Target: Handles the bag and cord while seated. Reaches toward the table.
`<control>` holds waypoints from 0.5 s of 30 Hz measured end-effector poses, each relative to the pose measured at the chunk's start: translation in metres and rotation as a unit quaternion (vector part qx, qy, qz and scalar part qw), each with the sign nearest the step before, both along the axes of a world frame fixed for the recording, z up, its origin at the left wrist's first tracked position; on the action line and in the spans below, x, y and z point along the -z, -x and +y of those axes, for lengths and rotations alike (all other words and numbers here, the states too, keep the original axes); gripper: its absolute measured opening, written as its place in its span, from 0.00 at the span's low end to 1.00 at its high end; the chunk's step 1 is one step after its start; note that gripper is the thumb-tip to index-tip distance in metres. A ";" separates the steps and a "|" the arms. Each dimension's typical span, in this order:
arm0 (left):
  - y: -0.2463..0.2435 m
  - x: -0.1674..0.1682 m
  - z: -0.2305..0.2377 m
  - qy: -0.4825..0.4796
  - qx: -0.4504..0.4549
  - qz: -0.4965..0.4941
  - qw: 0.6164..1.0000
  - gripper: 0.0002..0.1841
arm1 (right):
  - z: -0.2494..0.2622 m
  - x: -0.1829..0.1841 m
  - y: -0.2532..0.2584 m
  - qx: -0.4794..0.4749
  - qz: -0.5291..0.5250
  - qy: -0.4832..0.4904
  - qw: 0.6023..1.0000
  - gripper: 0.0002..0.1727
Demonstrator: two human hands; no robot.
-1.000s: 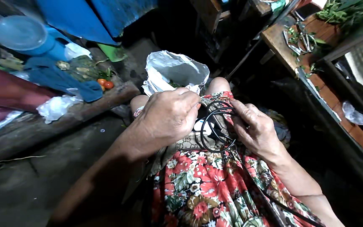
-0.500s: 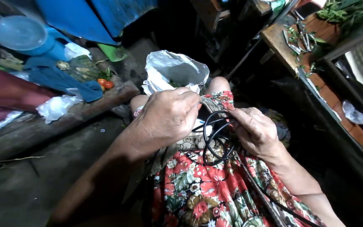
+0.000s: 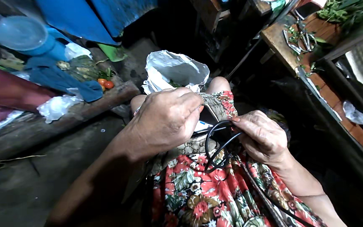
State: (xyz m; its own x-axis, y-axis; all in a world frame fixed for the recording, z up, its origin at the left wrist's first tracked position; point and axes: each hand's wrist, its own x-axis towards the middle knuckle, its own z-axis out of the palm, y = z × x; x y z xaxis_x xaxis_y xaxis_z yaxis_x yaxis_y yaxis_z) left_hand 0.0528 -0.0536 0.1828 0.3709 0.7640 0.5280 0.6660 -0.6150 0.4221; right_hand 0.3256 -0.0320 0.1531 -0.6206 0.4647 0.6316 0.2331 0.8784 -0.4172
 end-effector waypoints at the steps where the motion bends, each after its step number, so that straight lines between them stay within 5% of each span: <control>1: 0.000 0.000 0.000 -0.004 -0.001 0.002 1.000 0.12 | 0.000 -0.001 -0.001 -0.009 0.002 0.006 1.000 0.13; 15: 0.002 -0.006 -0.003 -0.033 0.047 0.001 0.998 0.12 | -0.010 -0.021 -0.011 -0.183 0.013 0.146 0.972 0.14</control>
State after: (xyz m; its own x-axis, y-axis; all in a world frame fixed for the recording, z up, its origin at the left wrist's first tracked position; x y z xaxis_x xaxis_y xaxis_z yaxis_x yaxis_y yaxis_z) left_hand 0.0504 -0.0570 0.1892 0.4402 0.6899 0.5747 0.6052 -0.7008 0.3777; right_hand 0.3370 -0.0418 0.1737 -0.7632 0.3784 0.5237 -0.0864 0.7435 -0.6631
